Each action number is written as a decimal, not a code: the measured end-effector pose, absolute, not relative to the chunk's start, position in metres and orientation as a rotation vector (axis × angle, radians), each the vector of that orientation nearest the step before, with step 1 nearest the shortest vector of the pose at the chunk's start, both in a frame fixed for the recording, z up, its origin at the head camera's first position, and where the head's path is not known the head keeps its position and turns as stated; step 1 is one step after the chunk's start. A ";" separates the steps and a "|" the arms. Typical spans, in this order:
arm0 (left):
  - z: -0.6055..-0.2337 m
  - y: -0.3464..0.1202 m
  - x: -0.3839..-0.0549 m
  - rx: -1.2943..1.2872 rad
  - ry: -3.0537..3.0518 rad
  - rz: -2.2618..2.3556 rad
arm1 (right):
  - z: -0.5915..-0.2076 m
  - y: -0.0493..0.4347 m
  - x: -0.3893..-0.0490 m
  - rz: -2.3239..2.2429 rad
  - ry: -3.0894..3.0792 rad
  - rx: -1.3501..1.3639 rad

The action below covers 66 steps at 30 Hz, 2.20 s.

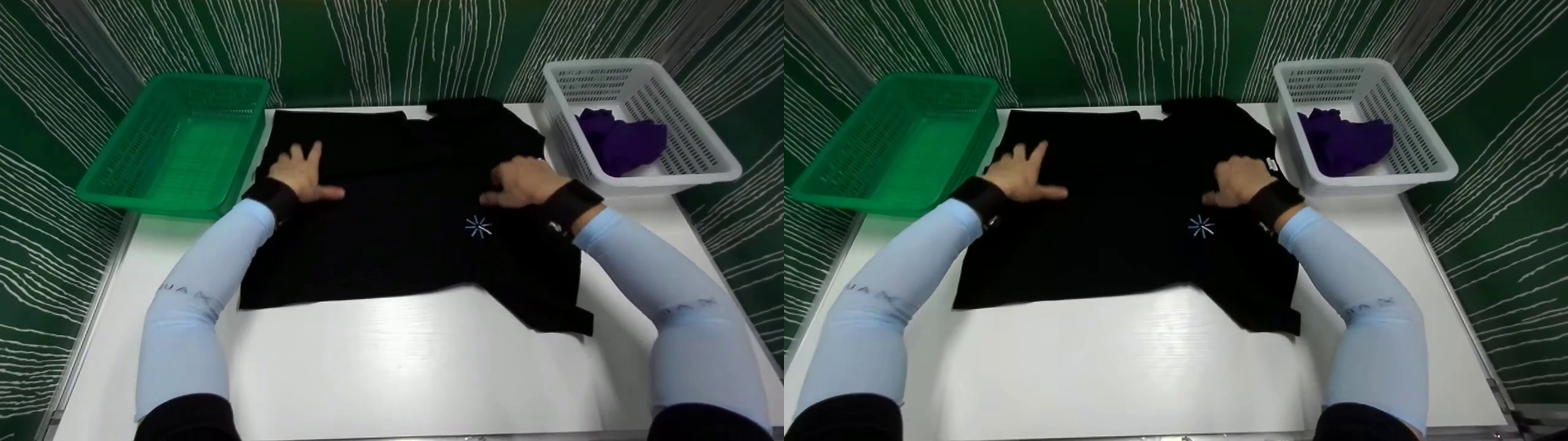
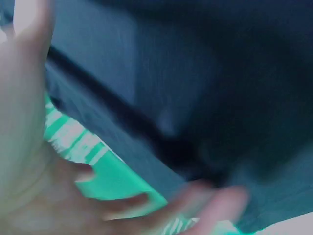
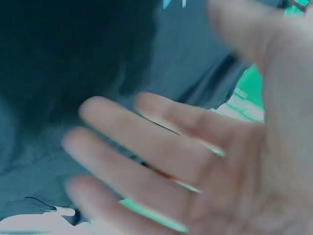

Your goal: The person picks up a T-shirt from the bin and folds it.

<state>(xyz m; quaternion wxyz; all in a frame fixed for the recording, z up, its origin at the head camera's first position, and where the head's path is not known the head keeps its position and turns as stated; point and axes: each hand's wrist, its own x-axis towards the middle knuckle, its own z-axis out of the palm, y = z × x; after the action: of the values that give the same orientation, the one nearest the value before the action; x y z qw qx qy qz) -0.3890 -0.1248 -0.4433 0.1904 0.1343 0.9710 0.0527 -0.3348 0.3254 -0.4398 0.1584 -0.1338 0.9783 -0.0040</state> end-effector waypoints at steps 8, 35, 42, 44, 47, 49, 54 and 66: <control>-0.452 -0.104 -0.441 0.452 2.673 0.346 | -0.477 0.348 -0.401 -0.221 2.825 -0.347; -0.477 -0.119 -0.426 0.348 2.727 0.319 | -0.472 0.347 -0.346 -0.347 2.842 -0.515; -0.455 -0.115 -0.340 0.773 2.738 0.196 | -0.445 0.338 -0.278 -0.317 2.690 -0.714; -0.454 -0.115 -0.315 0.882 2.690 0.159 | -0.441 0.333 -0.264 -0.266 2.581 -0.697; -0.455 -0.117 -0.285 0.997 2.551 0.126 | -0.437 0.326 -0.245 -0.154 2.484 -0.661; -0.457 -0.119 -0.271 1.044 2.484 0.111 | -0.438 0.323 -0.235 -0.087 2.458 -0.624; -0.461 -0.132 -0.250 1.094 2.474 0.026 | -0.443 0.316 -0.213 0.099 2.449 -0.552; -0.467 -0.141 -0.222 1.070 2.636 -0.029 | -0.442 0.321 -0.199 0.085 2.515 -0.643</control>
<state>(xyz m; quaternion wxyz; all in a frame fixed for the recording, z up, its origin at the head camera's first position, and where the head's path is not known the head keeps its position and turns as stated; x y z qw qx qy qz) -0.2215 -0.1414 -0.4671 0.1479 0.3721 0.9163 -0.0102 -0.1992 0.3209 -0.4422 0.2690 -0.2385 0.9326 0.0316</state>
